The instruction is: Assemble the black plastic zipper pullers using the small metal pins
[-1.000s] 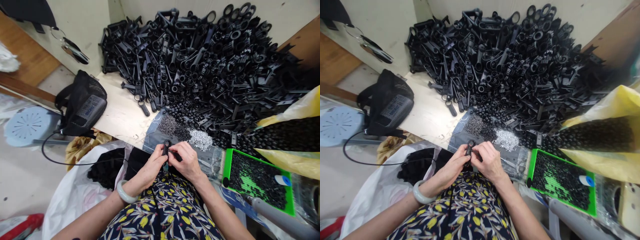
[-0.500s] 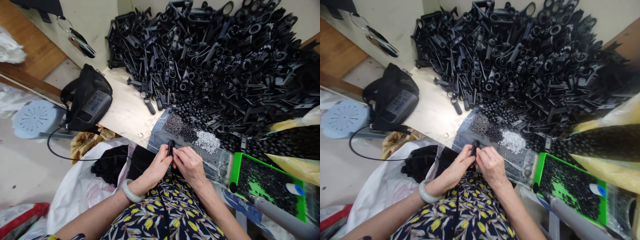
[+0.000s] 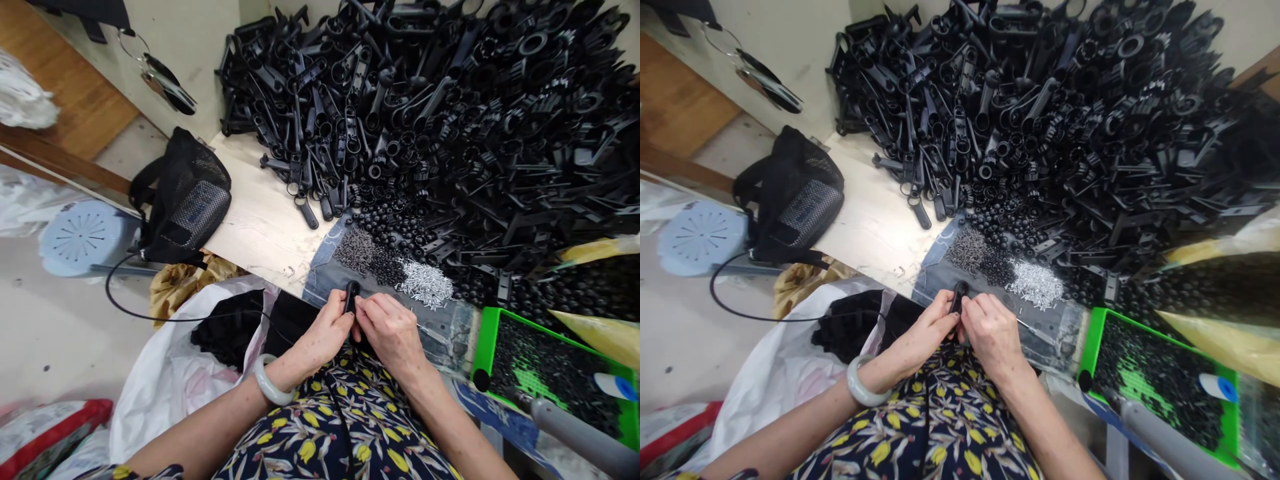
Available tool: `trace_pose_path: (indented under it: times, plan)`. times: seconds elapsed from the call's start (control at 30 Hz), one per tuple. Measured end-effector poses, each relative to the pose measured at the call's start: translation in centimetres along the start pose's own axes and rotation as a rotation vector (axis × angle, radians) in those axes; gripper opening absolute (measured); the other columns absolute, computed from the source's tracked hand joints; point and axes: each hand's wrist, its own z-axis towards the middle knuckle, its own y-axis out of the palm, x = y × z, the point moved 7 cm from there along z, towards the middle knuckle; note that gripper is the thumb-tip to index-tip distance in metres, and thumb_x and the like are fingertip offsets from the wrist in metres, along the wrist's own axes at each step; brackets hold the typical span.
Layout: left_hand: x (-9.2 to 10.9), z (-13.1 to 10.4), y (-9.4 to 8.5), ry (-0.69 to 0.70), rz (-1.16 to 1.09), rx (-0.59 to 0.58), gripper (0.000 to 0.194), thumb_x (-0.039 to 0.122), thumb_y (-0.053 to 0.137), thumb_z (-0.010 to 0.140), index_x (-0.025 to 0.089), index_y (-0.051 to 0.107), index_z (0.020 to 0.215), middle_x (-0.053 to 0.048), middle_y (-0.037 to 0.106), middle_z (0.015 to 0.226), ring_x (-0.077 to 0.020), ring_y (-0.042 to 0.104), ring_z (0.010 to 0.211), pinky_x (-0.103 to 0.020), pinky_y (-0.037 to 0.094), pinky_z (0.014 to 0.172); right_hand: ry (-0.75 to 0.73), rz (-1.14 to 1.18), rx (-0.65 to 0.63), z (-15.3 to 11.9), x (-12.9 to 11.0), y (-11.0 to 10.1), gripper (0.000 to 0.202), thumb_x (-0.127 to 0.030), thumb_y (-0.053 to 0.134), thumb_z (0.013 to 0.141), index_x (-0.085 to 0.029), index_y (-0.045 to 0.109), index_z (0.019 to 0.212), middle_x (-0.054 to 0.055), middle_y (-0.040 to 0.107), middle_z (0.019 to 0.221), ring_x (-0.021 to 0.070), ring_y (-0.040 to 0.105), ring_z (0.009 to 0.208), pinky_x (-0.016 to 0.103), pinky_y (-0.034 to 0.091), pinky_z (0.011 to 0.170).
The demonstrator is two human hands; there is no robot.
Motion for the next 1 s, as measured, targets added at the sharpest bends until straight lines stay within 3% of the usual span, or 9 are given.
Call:
trace_pose_path:
  times: [0.2,0.43,0.6,0.8,1.0]
  plan:
    - [-0.2,0.1,-0.4,-0.009,0.042,0.005,0.013,0.018,0.047,0.094,0.024,0.045,0.105,0.004,0.058,0.075,-0.0155,0.057,0.074,-0.029,0.043,0.075,-0.01,-0.083,-0.089,0.7,0.0,-0.1,0.024,-0.015,0.054,0.103,-0.018,0.065,0.082,0.002,0.06,0.074,0.0183,0.054,0.071,0.031,0.039,0.068]
    - [0.3,0.1,-0.4,0.034,0.165,-0.039,0.018,0.01,0.045,0.091,0.024,0.039,0.1,0.005,0.056,0.074,-0.0154,0.057,0.075,-0.03,0.044,0.076,-0.069,-0.221,-0.36,1.8,-0.5,0.7,0.014,-0.008,0.065,0.091,-0.018,0.062,0.08,0.006,0.062,0.08,0.0219,0.058,0.077,0.031,0.039,0.062]
    - [1.7,-0.2,-0.5,0.052,0.245,-0.061,0.016,0.012,0.046,0.092,0.025,0.036,0.095,0.005,0.053,0.079,-0.0147,0.054,0.075,-0.03,0.044,0.075,-0.035,-0.239,-0.517,3.1,-1.2,1.3,0.006,-0.008,0.064,0.089,-0.013,0.065,0.092,0.012,0.065,0.087,0.0248,0.06,0.083,0.031,0.043,0.06]
    - [1.6,-0.5,-0.8,0.049,0.076,-0.043,0.016,0.02,0.056,0.089,0.024,0.041,0.092,0.006,0.053,0.073,-0.0126,0.05,0.067,-0.027,0.04,0.068,0.052,-0.156,-0.418,3.3,-2.0,1.7,0.01,-0.01,0.059,0.092,-0.013,0.067,0.097,0.016,0.066,0.087,0.0274,0.059,0.084,0.033,0.048,0.061]
    - [0.4,-0.3,-0.7,-0.037,-0.179,-0.06,0.028,0.018,0.06,0.077,0.022,0.047,0.101,0.007,0.052,0.075,-0.0096,0.047,0.064,-0.021,0.038,0.061,-0.091,-0.235,-0.362,0.9,-3.6,1.1,0.023,0.001,0.052,0.09,-0.014,0.069,0.094,0.012,0.063,0.086,0.0253,0.056,0.081,0.033,0.044,0.05]
